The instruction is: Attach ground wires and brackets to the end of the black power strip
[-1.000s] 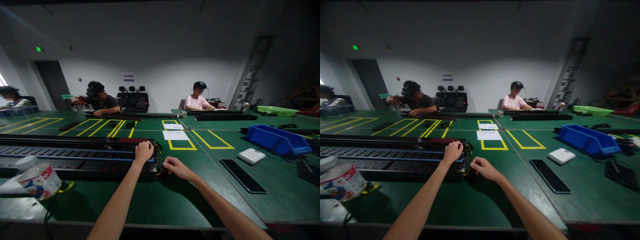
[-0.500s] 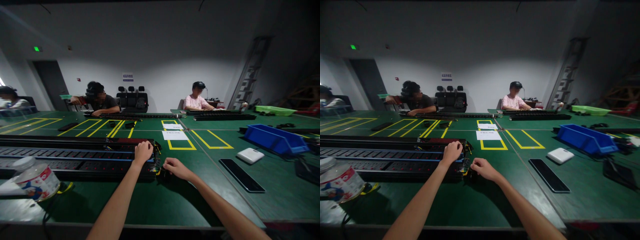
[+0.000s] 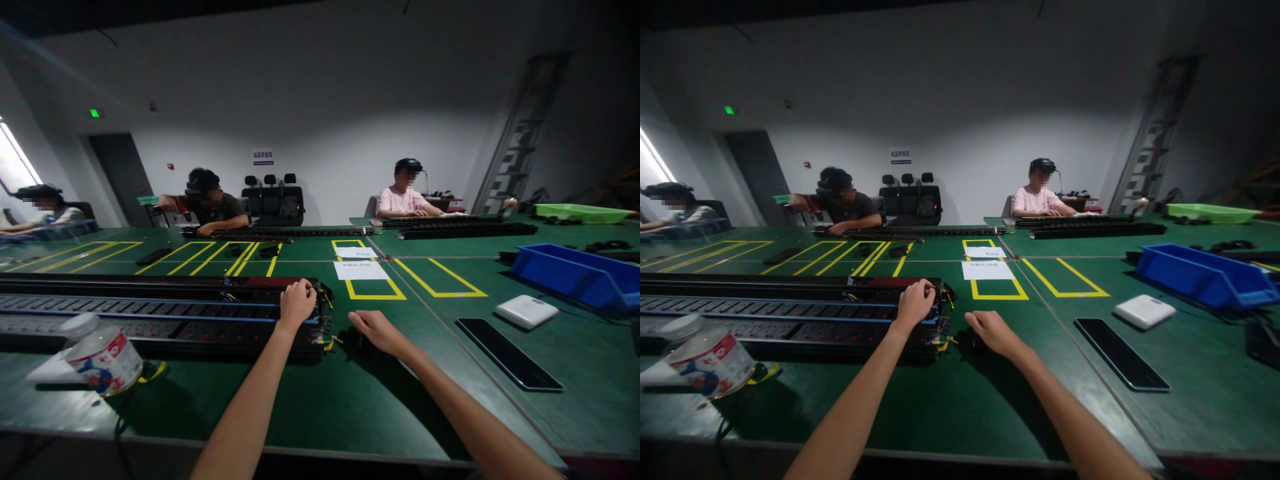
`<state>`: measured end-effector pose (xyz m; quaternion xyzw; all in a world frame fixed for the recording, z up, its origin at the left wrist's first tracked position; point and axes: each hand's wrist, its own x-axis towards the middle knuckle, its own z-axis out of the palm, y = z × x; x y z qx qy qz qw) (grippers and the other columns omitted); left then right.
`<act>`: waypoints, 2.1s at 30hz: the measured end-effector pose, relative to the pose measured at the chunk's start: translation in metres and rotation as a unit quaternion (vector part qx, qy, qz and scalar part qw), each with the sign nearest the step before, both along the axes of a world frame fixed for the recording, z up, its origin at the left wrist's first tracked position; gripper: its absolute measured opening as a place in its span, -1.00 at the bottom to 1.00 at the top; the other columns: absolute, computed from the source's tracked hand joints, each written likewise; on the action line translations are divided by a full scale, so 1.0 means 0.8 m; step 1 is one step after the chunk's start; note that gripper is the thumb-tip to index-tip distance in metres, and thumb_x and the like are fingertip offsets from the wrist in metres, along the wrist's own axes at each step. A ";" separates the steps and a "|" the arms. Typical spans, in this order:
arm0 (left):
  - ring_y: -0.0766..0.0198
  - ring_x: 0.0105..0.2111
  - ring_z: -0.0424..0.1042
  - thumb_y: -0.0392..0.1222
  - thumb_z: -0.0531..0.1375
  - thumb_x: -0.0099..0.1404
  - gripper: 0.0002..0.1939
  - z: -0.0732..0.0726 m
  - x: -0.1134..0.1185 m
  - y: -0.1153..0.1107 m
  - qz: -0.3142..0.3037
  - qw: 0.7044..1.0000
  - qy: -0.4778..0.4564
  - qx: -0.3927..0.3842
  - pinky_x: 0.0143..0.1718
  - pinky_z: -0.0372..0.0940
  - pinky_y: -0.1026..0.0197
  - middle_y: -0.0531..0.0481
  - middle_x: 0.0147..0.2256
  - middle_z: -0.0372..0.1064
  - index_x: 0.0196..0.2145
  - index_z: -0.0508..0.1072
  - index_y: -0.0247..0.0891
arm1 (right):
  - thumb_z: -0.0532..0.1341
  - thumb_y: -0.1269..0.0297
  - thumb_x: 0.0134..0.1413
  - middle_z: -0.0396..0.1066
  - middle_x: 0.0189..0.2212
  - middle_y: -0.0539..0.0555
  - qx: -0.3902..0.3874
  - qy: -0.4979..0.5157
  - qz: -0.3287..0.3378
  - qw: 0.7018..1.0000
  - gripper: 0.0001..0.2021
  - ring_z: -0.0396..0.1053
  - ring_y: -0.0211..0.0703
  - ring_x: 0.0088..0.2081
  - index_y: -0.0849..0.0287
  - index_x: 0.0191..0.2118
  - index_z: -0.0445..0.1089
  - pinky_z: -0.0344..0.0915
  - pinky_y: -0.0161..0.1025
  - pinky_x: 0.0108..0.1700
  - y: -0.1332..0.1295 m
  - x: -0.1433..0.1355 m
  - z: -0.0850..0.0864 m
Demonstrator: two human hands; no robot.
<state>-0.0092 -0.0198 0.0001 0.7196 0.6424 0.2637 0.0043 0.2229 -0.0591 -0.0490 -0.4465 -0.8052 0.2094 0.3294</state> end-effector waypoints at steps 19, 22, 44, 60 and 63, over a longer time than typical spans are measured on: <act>0.08 -0.11 0.42 -0.10 0.08 0.37 -0.80 0.002 0.000 -0.002 0.005 1.000 -0.010 0.004 -0.09 0.25 0.10 -0.10 -0.14 0.50 -0.14 0.44 -0.16 | 0.08 0.22 0.33 0.44 -0.27 0.13 -0.013 -0.242 -0.116 0.963 -0.84 0.39 -0.12 -0.30 0.17 -0.23 0.33 0.06 -0.28 -0.33 0.005 0.039 0.003; 0.09 -0.09 0.42 -0.10 0.08 0.37 -0.79 0.003 0.001 -0.002 0.012 1.000 -0.002 -0.004 -0.07 0.25 0.10 -0.10 -0.13 0.50 -0.12 0.44 -0.16 | 0.07 0.27 0.32 0.43 -0.24 0.12 -0.013 -0.242 -0.116 0.963 -0.87 0.39 -0.12 -0.26 0.16 -0.18 0.33 0.08 -0.29 -0.30 0.001 0.035 0.006; 0.08 -0.16 0.43 -0.12 0.07 0.35 -0.82 -0.002 -0.002 0.006 -0.012 1.000 -0.009 0.015 -0.14 0.27 0.11 -0.08 -0.21 0.50 -0.23 0.45 -0.16 | 0.13 0.32 0.25 0.44 -0.20 0.12 0.017 -0.194 -0.122 0.973 -0.81 0.39 -0.16 -0.25 0.18 -0.07 0.39 0.17 -0.31 -0.24 0.007 0.034 0.001; 0.08 -0.19 0.44 -0.13 0.06 0.34 -0.82 0.002 -0.002 0.005 -0.014 1.000 -0.005 0.010 -0.16 0.27 0.11 -0.07 -0.25 0.51 -0.27 0.45 -0.15 | 0.13 0.35 0.24 0.43 -0.22 0.11 0.019 -0.206 -0.119 0.971 -0.80 0.37 -0.18 -0.27 0.17 -0.06 0.41 0.16 -0.33 -0.24 0.007 0.033 0.004; 0.08 -0.19 0.44 -0.13 0.06 0.34 -0.83 0.002 -0.002 0.005 -0.012 1.000 -0.005 0.008 -0.16 0.27 0.11 -0.06 -0.25 0.51 -0.27 0.45 -0.15 | 0.13 0.34 0.24 0.43 -0.23 0.10 0.015 -0.204 -0.120 0.971 -0.81 0.37 -0.19 -0.28 0.17 -0.08 0.41 0.16 -0.33 -0.24 0.005 0.032 0.006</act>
